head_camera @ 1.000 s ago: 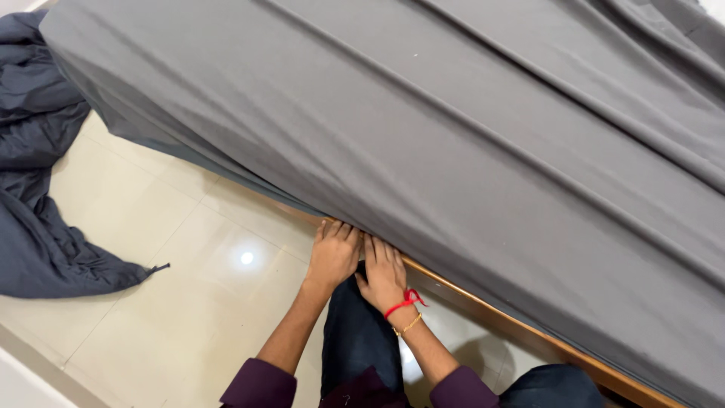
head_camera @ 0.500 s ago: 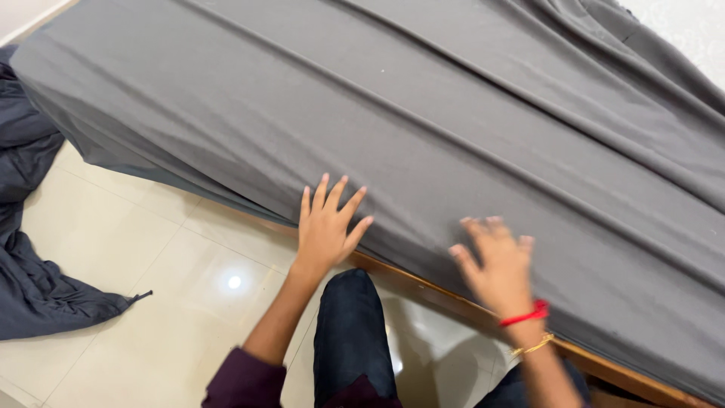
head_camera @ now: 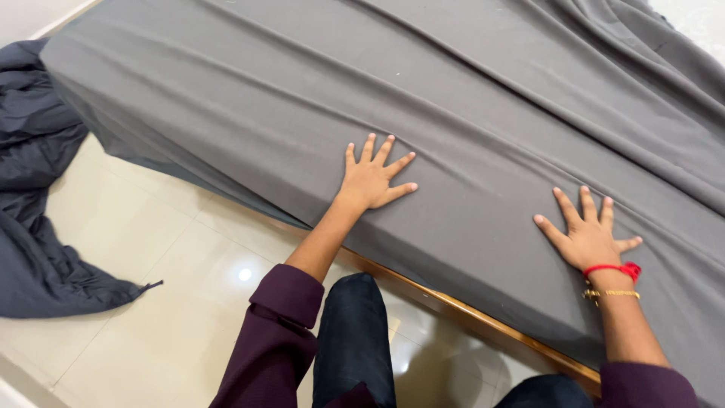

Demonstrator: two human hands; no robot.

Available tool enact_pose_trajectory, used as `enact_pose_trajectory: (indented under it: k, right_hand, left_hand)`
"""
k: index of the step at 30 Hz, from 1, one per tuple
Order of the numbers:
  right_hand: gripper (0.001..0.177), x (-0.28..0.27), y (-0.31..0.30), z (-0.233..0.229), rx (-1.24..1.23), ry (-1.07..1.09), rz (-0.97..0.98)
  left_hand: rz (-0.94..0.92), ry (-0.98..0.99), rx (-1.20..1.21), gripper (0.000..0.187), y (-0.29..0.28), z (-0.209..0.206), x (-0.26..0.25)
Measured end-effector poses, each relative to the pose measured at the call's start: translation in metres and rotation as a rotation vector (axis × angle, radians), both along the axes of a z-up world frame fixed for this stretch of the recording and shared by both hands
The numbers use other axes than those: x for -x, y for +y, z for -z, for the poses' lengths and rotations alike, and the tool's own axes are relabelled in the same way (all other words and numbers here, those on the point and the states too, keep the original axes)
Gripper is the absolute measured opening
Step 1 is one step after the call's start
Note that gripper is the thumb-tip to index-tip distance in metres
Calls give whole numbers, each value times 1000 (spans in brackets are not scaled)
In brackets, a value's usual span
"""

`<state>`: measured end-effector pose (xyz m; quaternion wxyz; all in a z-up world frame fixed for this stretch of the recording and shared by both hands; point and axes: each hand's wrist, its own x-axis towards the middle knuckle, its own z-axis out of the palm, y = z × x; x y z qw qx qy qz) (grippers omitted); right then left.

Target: The person puts a grey fitted sheet over a mattress, tucking the corners and edges securely under the mattress frame all around the bed.

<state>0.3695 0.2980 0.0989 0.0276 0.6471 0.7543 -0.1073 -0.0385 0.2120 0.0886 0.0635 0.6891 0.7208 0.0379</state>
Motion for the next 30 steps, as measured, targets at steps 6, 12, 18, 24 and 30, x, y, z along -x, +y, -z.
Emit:
enact_pose_trajectory:
  k: [6, 12, 18, 24, 30]
  right_hand:
    - [84, -28, -1, 12, -42, -11, -81]
    - [81, -102, -31, 12, -52, 32, -139]
    - [80, -172, -33, 6, -54, -55, 76]
    - [71, -204, 6, 19, -51, -12, 206]
    - [59, -246, 58, 21, 99, 209, 277]
  left_hand:
    - [29, -60, -181, 78, -8, 5, 5]
    - [52, -66, -291, 86, -9, 12, 8]
    - [75, -18, -210, 91, -5, 11, 8]
    - [132, -34, -92, 92, 35, 13, -39]
    - [208, -17, -159, 95, 99, 17, -116]
